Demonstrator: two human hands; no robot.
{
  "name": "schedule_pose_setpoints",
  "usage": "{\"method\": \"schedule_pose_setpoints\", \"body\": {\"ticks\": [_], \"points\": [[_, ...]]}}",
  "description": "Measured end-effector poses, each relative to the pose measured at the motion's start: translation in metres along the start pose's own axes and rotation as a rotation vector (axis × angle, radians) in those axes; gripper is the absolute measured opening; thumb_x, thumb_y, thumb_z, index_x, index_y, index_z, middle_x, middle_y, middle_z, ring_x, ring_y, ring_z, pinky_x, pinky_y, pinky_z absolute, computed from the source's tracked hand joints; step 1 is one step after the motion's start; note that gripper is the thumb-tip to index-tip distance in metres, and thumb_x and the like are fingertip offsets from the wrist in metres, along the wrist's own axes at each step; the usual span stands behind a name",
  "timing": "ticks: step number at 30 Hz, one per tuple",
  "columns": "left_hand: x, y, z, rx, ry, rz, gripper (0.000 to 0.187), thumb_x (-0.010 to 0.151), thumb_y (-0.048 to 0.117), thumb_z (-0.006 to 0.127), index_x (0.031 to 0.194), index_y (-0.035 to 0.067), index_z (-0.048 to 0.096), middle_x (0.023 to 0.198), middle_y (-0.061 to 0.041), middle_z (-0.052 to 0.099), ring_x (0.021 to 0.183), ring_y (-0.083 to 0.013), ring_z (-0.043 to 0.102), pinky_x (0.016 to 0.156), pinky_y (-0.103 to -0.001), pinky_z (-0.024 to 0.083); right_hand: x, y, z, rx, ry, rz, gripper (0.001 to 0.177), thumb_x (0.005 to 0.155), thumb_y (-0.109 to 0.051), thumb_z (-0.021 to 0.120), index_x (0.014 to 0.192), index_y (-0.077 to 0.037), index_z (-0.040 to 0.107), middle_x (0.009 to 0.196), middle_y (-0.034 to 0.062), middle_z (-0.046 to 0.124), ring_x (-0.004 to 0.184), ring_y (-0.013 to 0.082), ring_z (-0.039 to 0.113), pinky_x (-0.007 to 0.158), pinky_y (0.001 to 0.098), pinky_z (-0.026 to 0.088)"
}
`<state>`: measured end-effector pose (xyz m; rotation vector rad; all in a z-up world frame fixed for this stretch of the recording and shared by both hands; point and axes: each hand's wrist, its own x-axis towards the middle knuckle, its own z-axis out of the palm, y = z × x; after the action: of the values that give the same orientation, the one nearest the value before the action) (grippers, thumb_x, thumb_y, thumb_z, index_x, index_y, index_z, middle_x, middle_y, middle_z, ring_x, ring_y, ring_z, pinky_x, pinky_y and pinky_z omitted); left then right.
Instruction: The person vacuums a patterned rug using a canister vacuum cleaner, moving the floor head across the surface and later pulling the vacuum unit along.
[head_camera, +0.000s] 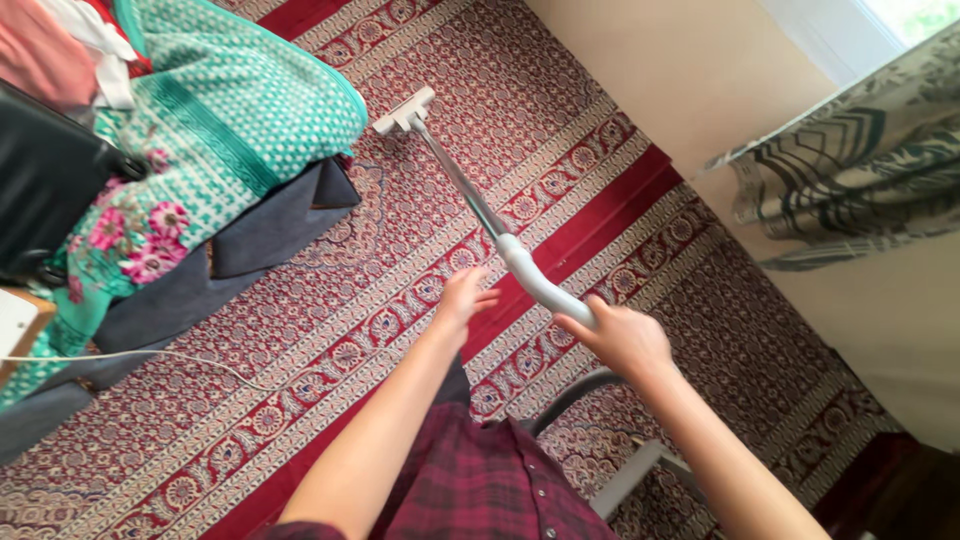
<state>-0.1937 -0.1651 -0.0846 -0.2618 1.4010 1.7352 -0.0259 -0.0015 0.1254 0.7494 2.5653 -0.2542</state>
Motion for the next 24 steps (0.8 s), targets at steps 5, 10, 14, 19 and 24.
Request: {"method": "schedule_pose_setpoints", "body": {"ticks": [5,10,14,19,24], "points": [[0.001,0.015,-0.108,-0.077,0.221,-0.038,0.029,0.091,0.021,0.060,0.111,0.000,0.060,0.109,-0.015,0.063,0.084,-0.0306,0.073,0.066,-0.036,0.062,0.079,-0.042,0.032,0.076,0.025,-0.051,0.071,0.090,-0.078,0.046,0.104,-0.011,0.066,0.082,0.0146,0.076,0.078,0.0350,0.075,0.067,0.0482,0.058],[0.013,0.032,-0.148,-0.167,0.292,-0.046,0.026,0.092,0.019,0.056,0.105,-0.003,0.060,0.100,-0.016,0.066,0.084,-0.0281,0.073,0.068,-0.035,0.062,0.088,-0.042,0.018,0.044,-0.185,0.048,0.072,0.090,-0.079,0.041,0.115,-0.015,0.063,0.081,0.0091,0.077,0.074,0.0235,0.079,0.066,0.0408,0.064],[0.017,0.046,-0.136,-0.149,0.230,-0.057,0.028,0.094,0.021,0.053,0.106,-0.004,0.060,0.100,-0.017,0.068,0.086,-0.0272,0.073,0.070,-0.035,0.060,0.085,-0.037,0.002,0.116,-0.182,0.133,0.073,0.089,-0.080,0.042,0.118,-0.018,0.067,0.082,0.0077,0.077,0.077,0.0219,0.078,0.071,0.0406,0.063],[0.010,0.057,-0.113,-0.118,0.145,-0.066,0.029,0.094,0.018,0.053,0.107,-0.006,0.062,0.100,-0.018,0.068,0.086,-0.0274,0.073,0.073,-0.036,0.061,0.080,-0.037,-0.003,0.154,-0.194,0.193,0.076,0.087,-0.083,0.042,0.119,-0.020,0.069,0.083,0.0084,0.078,0.084,0.0247,0.079,0.078,0.0439,0.061],[0.003,0.049,-0.097,-0.112,0.125,-0.082,0.028,0.095,0.019,0.051,0.105,-0.005,0.062,0.099,-0.017,0.070,0.088,-0.0267,0.072,0.074,-0.035,0.061,0.070,-0.034,0.008,0.168,-0.181,0.192,0.077,0.086,-0.084,0.042,0.118,-0.019,0.069,0.087,0.0085,0.078,0.089,0.0255,0.077,0.082,0.0445,0.059]]}}
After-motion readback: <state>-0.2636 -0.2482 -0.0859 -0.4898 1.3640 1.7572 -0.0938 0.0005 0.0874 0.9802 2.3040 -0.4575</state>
